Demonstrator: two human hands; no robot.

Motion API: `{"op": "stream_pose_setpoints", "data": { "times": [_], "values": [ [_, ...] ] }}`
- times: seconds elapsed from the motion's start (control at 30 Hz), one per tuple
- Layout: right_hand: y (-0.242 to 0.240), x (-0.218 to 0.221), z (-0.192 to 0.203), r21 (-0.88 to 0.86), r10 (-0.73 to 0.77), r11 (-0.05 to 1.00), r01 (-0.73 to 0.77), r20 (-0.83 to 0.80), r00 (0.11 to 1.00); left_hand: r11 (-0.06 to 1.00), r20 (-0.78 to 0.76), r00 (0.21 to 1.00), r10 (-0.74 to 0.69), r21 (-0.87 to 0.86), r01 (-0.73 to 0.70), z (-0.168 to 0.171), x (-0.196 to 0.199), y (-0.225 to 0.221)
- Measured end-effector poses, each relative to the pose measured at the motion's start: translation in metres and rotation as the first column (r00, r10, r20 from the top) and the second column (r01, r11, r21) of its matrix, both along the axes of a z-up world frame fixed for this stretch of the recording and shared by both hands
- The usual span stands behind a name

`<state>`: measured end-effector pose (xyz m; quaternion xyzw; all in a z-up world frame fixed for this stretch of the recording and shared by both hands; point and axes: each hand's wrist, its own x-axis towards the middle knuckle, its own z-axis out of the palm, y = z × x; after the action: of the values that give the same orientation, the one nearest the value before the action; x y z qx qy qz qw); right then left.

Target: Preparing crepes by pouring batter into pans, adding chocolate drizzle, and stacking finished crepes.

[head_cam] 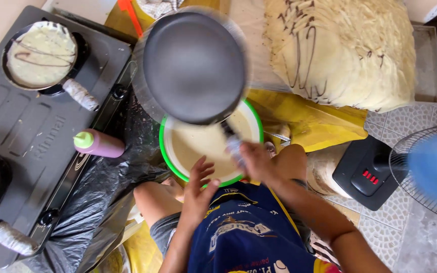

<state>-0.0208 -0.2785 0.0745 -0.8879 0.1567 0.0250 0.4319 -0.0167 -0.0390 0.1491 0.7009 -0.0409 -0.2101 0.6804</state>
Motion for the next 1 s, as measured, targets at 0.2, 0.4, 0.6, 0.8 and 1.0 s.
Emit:
{"op": "stream_pose_setpoints", "data": {
  "times": [0.2,0.4,0.6,0.8,1.0],
  "values": [
    [0.183,0.005,0.031,0.868,0.296,0.467,-0.168,0.025,0.955,0.923,-0.2,0.927,0.317,-0.159,-0.35,-0.021,-0.027,0.071],
    [0.247,0.11,-0.053,0.13,0.406,0.898,-0.421,0.124,0.905,0.706,-0.317,0.696,0.644,-0.105,-0.701,-0.039,-0.093,0.205],
    [0.321,0.22,-0.043,0.217,0.307,0.892,-0.397,0.355,0.883,0.629,-0.232,0.594,0.77,0.119,-0.768,-0.014,-0.134,0.258],
    [0.291,0.242,-0.015,0.211,0.214,0.934,-0.287,0.312,0.926,0.748,-0.336,0.671,0.661,0.223,-0.625,-0.007,-0.113,0.239],
    [0.198,0.157,0.177,-0.302,0.531,0.56,-0.772,-0.584,0.614,0.927,-0.493,0.785,0.374,0.196,-0.319,-0.053,-0.07,0.191]
  ]
}}
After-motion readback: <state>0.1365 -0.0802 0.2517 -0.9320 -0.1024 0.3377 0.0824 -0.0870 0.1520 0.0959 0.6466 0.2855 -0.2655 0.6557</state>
